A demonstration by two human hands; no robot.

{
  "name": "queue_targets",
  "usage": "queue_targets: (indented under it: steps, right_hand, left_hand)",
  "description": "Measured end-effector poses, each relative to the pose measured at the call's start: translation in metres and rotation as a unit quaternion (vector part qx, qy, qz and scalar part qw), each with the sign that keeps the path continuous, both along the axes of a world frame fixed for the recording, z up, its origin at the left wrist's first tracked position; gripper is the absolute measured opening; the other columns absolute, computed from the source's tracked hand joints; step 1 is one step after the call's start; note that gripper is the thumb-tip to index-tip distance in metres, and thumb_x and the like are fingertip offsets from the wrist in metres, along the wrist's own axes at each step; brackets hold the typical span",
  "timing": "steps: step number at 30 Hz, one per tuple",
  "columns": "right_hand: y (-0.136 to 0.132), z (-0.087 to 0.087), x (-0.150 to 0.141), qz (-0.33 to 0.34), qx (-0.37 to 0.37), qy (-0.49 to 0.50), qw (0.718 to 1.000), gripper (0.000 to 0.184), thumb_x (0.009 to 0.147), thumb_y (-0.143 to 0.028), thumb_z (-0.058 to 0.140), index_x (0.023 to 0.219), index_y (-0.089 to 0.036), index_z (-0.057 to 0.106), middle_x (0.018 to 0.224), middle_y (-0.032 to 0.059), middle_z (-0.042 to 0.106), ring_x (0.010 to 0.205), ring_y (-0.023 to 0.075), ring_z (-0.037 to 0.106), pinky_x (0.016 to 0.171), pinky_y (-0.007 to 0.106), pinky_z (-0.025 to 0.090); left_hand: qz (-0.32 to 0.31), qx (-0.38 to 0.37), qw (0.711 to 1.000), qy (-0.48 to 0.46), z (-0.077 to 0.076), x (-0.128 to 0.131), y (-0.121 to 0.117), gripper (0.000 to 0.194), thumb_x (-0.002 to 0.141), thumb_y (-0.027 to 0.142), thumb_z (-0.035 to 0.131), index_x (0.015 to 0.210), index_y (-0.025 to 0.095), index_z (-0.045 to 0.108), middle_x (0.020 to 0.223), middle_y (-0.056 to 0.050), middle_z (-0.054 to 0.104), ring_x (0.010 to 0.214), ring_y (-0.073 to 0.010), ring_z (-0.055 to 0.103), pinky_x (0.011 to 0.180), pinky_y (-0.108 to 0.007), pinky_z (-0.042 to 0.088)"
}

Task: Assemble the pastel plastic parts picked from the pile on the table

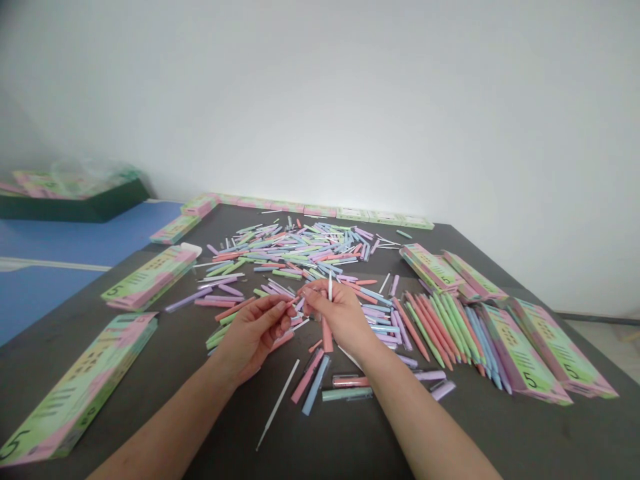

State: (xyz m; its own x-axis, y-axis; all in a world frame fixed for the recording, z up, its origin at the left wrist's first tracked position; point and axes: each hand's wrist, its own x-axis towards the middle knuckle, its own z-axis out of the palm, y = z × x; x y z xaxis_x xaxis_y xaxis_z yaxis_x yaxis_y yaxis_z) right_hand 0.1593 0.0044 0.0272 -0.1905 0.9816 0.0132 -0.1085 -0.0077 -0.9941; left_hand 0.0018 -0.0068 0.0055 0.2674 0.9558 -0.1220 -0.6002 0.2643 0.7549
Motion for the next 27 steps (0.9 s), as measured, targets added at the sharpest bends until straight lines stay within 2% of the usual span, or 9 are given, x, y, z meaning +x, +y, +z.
queue_targets:
  steps: [8, 13, 17, 19, 21, 24, 27]
  right_hand:
    - [0.001, -0.001, 0.001, 0.012, 0.031, -0.035, 0.999, 0.026, 0.08, -0.042, 0.062, 0.081, -0.016, 0.064, 0.058, -0.0027, 0.057, 0.041, 0.0055, 0.037, 0.041, 0.021, 0.025]
    - [0.0, 0.003, -0.002, -0.009, 0.043, -0.114, 0.993, 0.029, 0.079, -0.044, 0.06, 0.08, -0.015, 0.062, 0.057, -0.003, 0.056, 0.044, 0.0073, 0.04, 0.045, 0.022, 0.029]
    - [0.006, 0.002, 0.002, -0.037, 0.042, -0.17, 0.984, 0.028, 0.081, -0.043, 0.054, 0.078, -0.016, 0.059, 0.053, -0.0049, 0.05, 0.045, 0.0088, 0.04, 0.048, 0.023, 0.03]
    - [0.009, 0.001, 0.007, -0.038, 0.049, -0.231, 0.971, 0.025, 0.082, -0.041, 0.05, 0.073, -0.018, 0.055, 0.05, -0.0058, 0.046, 0.045, 0.0097, 0.04, 0.049, 0.023, 0.03]
    - [0.011, 0.0, 0.013, 0.005, 0.076, -0.338, 0.938, 0.023, 0.083, -0.035, 0.047, 0.067, -0.018, 0.051, 0.051, -0.0052, 0.045, 0.048, 0.0106, 0.042, 0.051, 0.023, 0.029]
    - [0.01, -0.001, 0.02, 0.108, 0.119, -0.502, 0.85, 0.021, 0.08, -0.024, 0.046, 0.062, -0.017, 0.051, 0.055, -0.0023, 0.048, 0.054, 0.0118, 0.044, 0.053, 0.024, 0.026]
    - [0.006, -0.002, 0.021, 0.184, 0.114, -0.601, 0.77, 0.017, 0.078, -0.021, 0.047, 0.069, -0.014, 0.059, 0.065, 0.0036, 0.059, 0.06, 0.0143, 0.049, 0.054, 0.026, 0.025]
  left_hand:
    - [0.001, 0.017, 1.0, 0.016, 0.0, 0.0, 0.0, 0.019, 0.068, 0.02, 0.077, 0.08, 0.01, 0.066, 0.068, -0.003, 0.067, 0.049, -0.0042, 0.055, 0.046, -0.011, 0.043]
    - [0.007, 0.018, 0.999, 0.031, -0.001, 0.001, 0.001, 0.019, 0.068, 0.021, 0.077, 0.08, 0.011, 0.067, 0.068, -0.003, 0.067, 0.048, -0.0041, 0.054, 0.043, -0.011, 0.04]
    - [0.025, -0.016, 0.999, 0.042, -0.005, -0.001, 0.004, 0.021, 0.066, 0.018, 0.076, 0.085, 0.01, 0.071, 0.068, -0.003, 0.067, 0.052, -0.0052, 0.056, 0.047, -0.013, 0.044]
    - [0.043, -0.037, 0.997, 0.05, -0.009, -0.003, 0.008, 0.017, 0.068, 0.014, 0.072, 0.084, 0.009, 0.071, 0.067, -0.003, 0.067, 0.052, -0.0056, 0.057, 0.049, -0.014, 0.046]
    - [0.066, -0.059, 0.995, 0.056, -0.012, -0.004, 0.012, 0.012, 0.071, 0.009, 0.068, 0.082, 0.009, 0.071, 0.067, -0.004, 0.067, 0.056, -0.0075, 0.06, 0.054, -0.016, 0.049]
    - [0.11, -0.087, 0.99, 0.034, -0.016, -0.004, 0.018, 0.01, 0.075, 0.005, 0.061, 0.079, 0.009, 0.069, 0.074, -0.008, 0.07, 0.066, -0.0114, 0.065, 0.065, -0.021, 0.053]
    - [0.132, -0.115, 0.985, 0.004, -0.015, -0.003, 0.021, 0.014, 0.084, 0.012, 0.054, 0.077, 0.009, 0.066, 0.081, -0.01, 0.07, 0.079, -0.0151, 0.067, 0.075, -0.025, 0.054]
